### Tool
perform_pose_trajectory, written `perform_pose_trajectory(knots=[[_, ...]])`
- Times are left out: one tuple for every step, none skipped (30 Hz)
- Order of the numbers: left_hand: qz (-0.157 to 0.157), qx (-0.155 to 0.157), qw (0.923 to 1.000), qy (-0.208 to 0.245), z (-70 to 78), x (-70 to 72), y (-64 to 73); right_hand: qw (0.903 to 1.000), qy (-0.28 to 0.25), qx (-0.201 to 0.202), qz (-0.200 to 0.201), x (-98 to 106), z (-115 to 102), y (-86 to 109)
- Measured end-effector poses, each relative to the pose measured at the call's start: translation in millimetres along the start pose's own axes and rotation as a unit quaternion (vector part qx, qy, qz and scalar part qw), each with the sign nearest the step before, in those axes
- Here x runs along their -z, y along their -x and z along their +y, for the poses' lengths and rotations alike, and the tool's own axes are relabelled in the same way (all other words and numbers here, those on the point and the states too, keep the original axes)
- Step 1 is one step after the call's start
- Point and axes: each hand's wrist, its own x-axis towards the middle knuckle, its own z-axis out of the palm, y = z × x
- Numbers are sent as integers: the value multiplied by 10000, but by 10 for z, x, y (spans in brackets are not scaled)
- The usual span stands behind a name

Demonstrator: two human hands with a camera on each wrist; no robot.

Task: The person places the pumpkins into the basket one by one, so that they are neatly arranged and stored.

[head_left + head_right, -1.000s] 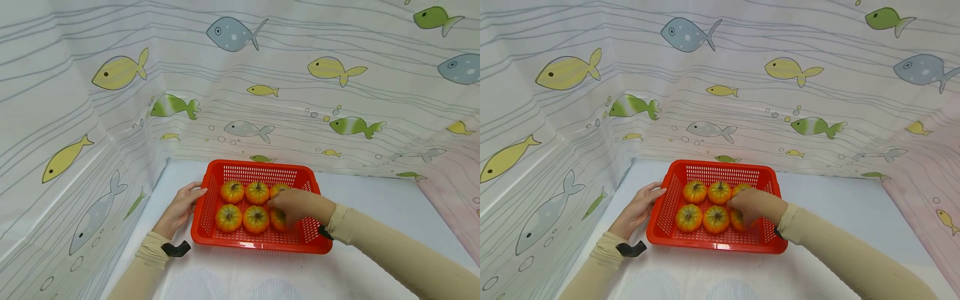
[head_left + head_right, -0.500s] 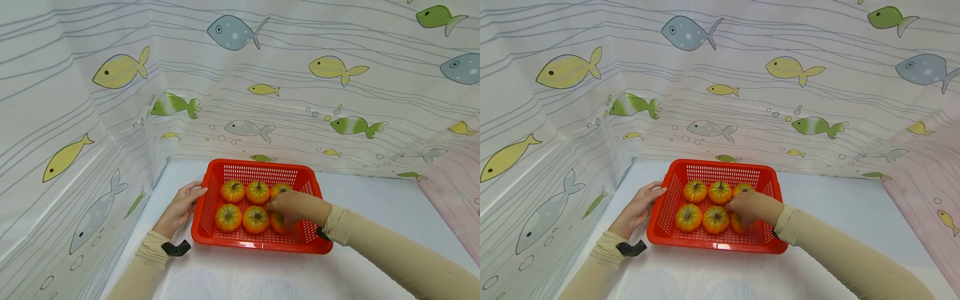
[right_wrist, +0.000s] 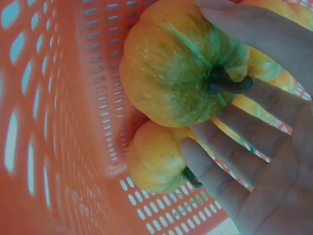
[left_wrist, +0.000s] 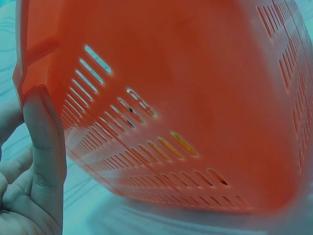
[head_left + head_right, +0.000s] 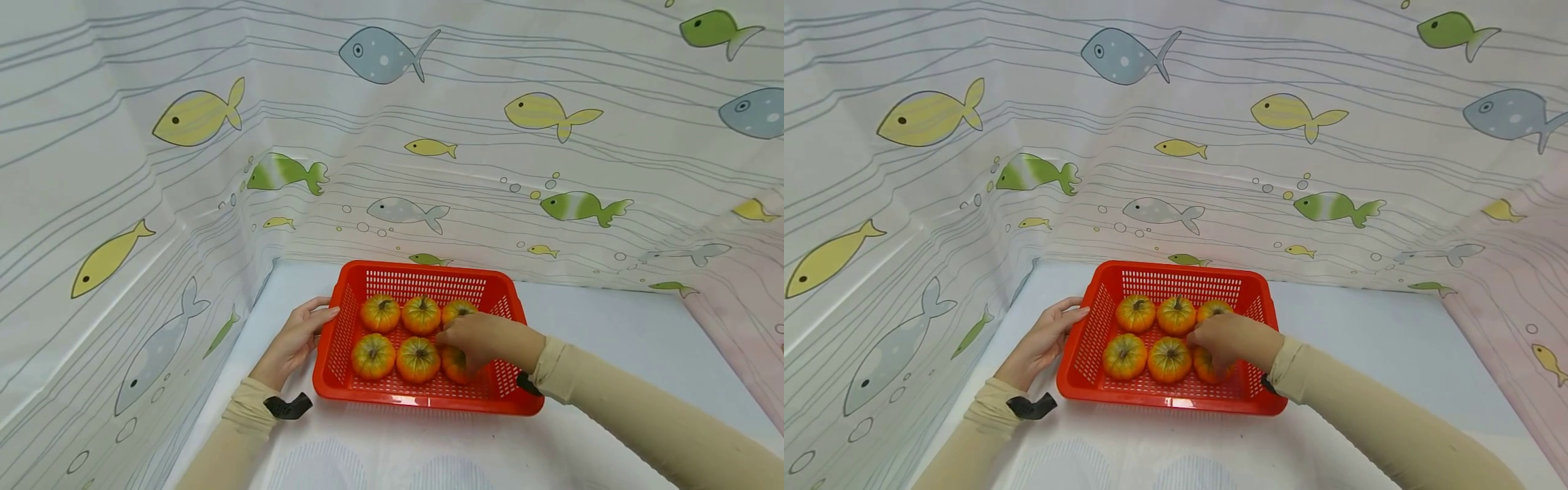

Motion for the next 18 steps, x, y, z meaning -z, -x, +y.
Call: perform_pose_trajectory(knots=[[26, 13, 10000, -5, 1, -2, -2, 9999, -96, -60, 7, 4, 5, 15], [51, 25, 10000, -14, 1, -5, -4, 9997, -192, -128, 26, 12, 14, 35], [77, 40, 10000, -36, 1, -7, -6, 9993, -322, -173, 53, 22, 29, 60], [94, 53, 9999, -81, 0, -8, -7, 9986, -465, -232, 97, 34, 47, 90], [132, 73, 9998, -129, 1, -8, -7, 9977, -588, -284, 160, 43, 73, 125], [168, 80, 9997, -185, 3, -8, -5, 9969, -698, -293, 232, 52, 107, 162], [175, 74, 9994, -296, 7, -4, 0, 9956, -820, -325, 311, 62, 143, 205], [193, 74, 9989, -423, 9, 2, 4, 9944, -919, -321, 407, 73, 183, 253], [213, 62, 9982, -559, 14, 12, 11, 9929, -1023, -332, 517, 73, 225, 303], [234, 43, 9972, -712, 20, 23, 20, 9912, -1096, -375, 639, 68, 268, 356], [250, 10, 9960, -861, 29, 34, 30, 9894, -1160, -402, 769, 55, 314, 409], [234, -37, 9944, -1026, 38, 49, 42, 9872, -1247, -428, 896, 36, 359, 464], [213, -85, 9925, -1201, 50, 64, 54, 9845, -1331, -482, 1033, 9, 404, 521], [212, -127, 9905, -1350, 60, 79, 67, 9818, -1401, -527, 1172, -25, 449, 578], [186, -189, 9880, -1523, 74, 97, 83, 9784, -1465, -597, 1328, -71, 494, 632], [143, -261, 9844, -1733, 89, 120, 99, 9753, -1493, -619, 1506, -121, 541, 685], [111, -339, 9807, -1923, 105, 141, 118, 9714, -1542, -672, 1673, -180, 586, 739], [82, -417, 9755, -2161, 120, 164, 136, 9676, -1580, -736, 1827, -243, 628, 792]])
